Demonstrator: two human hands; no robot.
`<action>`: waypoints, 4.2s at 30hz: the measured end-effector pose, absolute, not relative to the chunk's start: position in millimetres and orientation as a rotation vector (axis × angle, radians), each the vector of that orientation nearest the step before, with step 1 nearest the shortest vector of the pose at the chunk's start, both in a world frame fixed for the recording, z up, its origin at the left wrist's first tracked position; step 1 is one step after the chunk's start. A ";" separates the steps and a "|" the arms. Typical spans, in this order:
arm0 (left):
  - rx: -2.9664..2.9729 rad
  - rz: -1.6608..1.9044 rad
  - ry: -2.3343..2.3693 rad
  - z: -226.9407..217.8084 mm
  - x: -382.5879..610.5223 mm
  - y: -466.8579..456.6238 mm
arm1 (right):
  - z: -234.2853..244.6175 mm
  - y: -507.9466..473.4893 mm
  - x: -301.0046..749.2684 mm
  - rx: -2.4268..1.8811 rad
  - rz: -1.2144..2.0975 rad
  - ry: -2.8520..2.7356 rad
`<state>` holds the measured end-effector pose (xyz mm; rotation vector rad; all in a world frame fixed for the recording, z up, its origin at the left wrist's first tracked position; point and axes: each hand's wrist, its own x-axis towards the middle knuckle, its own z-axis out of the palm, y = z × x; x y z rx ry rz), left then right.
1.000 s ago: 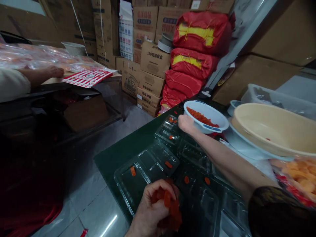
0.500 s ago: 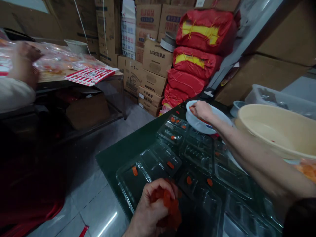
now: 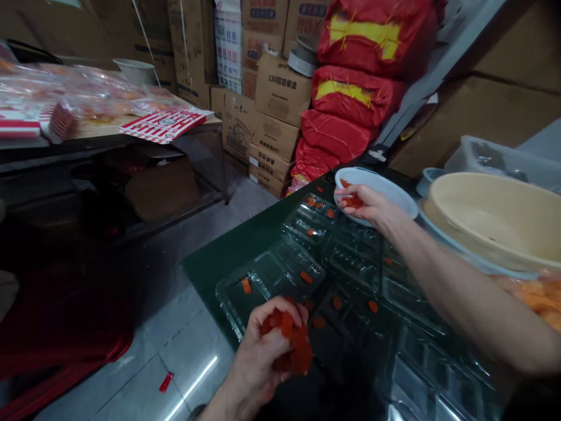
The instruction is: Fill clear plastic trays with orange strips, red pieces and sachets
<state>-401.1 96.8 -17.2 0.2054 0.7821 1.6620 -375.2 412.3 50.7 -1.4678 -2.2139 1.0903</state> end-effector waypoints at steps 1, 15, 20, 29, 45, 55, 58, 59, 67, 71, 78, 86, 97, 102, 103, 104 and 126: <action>0.198 1.662 0.787 -16.6 -400.6 95.2 | 50.0 403.3 -369.6 -1.437 1.264 -2.159; 0.192 1.733 0.759 -16.5 -383.2 78.5 | 17.2 367.2 -442.1 -1.233 1.511 -1.307; 0.199 1.734 0.723 -18.6 -387.3 73.1 | 28.2 389.7 -437.9 -1.243 1.758 -1.066; 0.220 1.742 0.710 -13.1 -390.6 73.4 | 59.0 333.4 -403.7 -1.065 2.182 -0.905; 0.215 1.742 0.782 -3.5 -370.0 62.7 | -15.4 287.4 -404.3 -0.768 1.817 -1.216; 0.234 1.746 0.824 -1.5 -365.8 49.0 | -6.8 273.1 -345.1 -1.012 1.524 -1.731; 0.235 1.734 0.834 -0.4 -361.9 46.8 | -13.3 268.3 -346.8 -1.017 1.537 -1.743; 0.239 1.732 0.838 0.3 -360.7 45.8 | -15.0 268.4 -348.0 -1.014 1.534 -1.735; 0.236 1.752 0.876 5.0 -359.3 37.2 | -12.8 279.3 -334.7 -1.010 1.485 -1.552; 0.243 1.768 0.881 4.7 -361.8 31.7 | -9.8 272.6 -328.8 -0.977 1.387 -1.854; 0.254 1.788 0.884 1.3 -364.4 26.4 | -3.2 270.7 -346.0 -0.945 0.670 -2.743; 0.249 1.793 0.891 1.0 -365.1 25.2 | -7.0 278.1 -346.1 -0.851 0.430 -2.887; 0.292 1.748 0.891 -1.7 -354.4 15.3 | 44.0 228.8 -359.6 -1.011 2.451 -1.481; 0.325 1.752 0.912 -3.1 -358.3 5.7 | 63.3 228.3 -323.2 -0.868 2.358 -1.515; 0.334 1.749 0.913 -3.7 -359.2 5.0 | 63.4 227.6 -311.5 -0.864 2.263 -1.642; 0.347 1.746 0.912 -4.4 -359.8 4.8 | 62.1 226.2 -299.8 -0.880 2.162 -1.785; 0.380 1.703 0.915 -5.3 -339.2 16.0 | 1.4 258.0 -260.2 -1.041 0.895 -2.390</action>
